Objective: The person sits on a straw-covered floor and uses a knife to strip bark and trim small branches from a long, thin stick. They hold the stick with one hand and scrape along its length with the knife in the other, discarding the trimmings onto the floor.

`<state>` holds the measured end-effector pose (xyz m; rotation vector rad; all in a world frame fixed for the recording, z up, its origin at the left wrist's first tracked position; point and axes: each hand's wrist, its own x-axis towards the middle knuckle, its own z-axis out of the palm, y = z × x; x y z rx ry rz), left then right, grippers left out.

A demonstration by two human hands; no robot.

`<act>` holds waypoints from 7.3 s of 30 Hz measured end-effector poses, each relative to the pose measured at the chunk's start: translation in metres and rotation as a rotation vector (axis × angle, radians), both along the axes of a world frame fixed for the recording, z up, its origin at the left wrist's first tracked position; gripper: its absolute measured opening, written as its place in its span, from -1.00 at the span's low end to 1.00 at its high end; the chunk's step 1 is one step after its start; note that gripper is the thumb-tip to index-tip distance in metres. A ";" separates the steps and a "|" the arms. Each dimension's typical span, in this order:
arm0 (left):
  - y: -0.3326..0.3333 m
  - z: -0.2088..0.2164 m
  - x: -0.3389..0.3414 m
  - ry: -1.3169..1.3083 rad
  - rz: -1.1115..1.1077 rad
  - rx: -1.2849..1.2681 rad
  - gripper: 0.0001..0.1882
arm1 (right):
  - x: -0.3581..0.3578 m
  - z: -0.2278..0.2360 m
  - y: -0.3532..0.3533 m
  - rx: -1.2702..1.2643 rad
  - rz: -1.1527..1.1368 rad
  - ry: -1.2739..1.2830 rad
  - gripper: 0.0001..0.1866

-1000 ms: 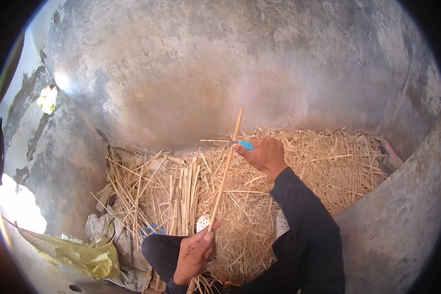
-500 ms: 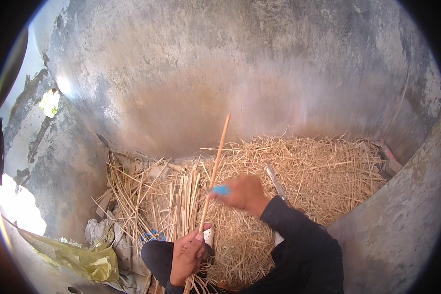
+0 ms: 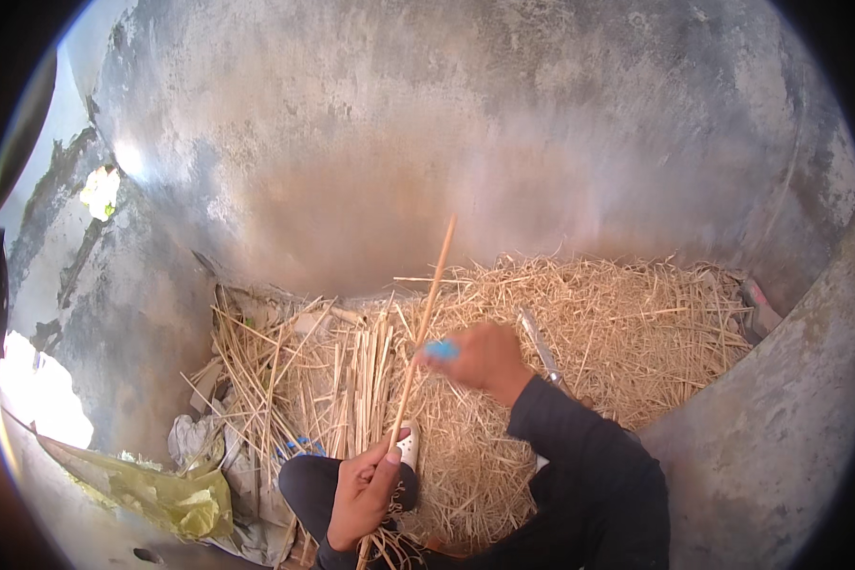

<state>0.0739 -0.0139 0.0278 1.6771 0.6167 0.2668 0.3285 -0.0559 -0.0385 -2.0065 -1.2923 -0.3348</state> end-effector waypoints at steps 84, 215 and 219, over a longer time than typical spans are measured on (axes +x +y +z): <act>-0.003 -0.027 -0.009 -0.075 -0.082 -0.589 -0.56 | 0.111 -0.035 0.000 0.033 -0.232 -0.258 -0.13; 0.037 -0.024 0.012 -0.157 0.046 -0.495 -0.55 | 0.032 -0.002 0.000 0.127 0.133 0.329 -0.28; 0.037 -0.018 0.020 -0.108 -0.012 -0.342 -0.54 | -0.004 0.013 -0.008 -0.028 0.162 0.013 -0.22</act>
